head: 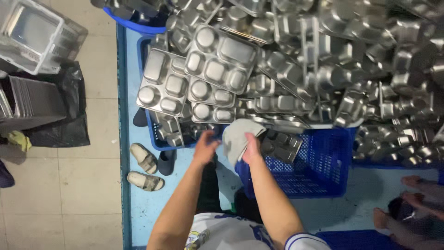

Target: The person wipes multiple stainless steel compartmentalized trays with a cloth, then stacks them into a blue crate. The person handles trays one at a time, wiping both sides before placing them into the crate.

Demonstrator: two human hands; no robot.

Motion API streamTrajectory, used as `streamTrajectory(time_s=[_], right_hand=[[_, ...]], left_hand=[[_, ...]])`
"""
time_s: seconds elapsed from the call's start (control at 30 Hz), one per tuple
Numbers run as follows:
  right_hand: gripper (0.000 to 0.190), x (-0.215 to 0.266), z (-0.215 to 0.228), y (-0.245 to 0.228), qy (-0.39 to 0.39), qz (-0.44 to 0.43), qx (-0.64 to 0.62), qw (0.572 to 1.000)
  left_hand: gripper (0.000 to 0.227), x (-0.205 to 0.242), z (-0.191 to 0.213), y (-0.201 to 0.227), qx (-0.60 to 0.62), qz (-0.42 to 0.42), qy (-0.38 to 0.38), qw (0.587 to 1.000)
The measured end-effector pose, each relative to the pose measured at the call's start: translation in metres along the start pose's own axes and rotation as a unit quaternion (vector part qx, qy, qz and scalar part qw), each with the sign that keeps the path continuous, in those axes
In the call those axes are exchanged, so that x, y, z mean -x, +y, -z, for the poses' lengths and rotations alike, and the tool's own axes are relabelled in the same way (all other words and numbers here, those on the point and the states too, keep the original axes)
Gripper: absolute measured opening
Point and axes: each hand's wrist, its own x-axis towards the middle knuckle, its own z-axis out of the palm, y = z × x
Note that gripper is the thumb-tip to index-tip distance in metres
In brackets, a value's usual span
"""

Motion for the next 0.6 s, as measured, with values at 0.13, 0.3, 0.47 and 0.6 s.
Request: streamTrajectory(time_s=[0.13, 0.3, 0.47, 0.6], right_hand=[[0.05, -0.051, -0.046, -0.021, 0.084, 0.058, -0.057, 0.993], [0.06, -0.108, -0.075, -0.053, 0.093, 0.166, -0.018, 0.982], [0.071, -0.181, -0.085, -0.062, 0.158, 0.093, 0.042, 0.982], [0.056, -0.218, -0.083, -0.062, 0.168, 0.134, 0.104, 0.971]], left_hand=[[0.065, -0.107, 0.065, -0.015, -0.022, 0.009, 0.024, 0.999], [0.081, -0.221, 0.093, 0.01, -0.12, -0.032, 0.033, 0.992], [0.097, -0.283, 0.094, 0.027, -0.199, -0.118, 0.024, 0.972], [0.101, -0.318, 0.098, 0.028, -0.039, -0.061, -0.072, 0.995]])
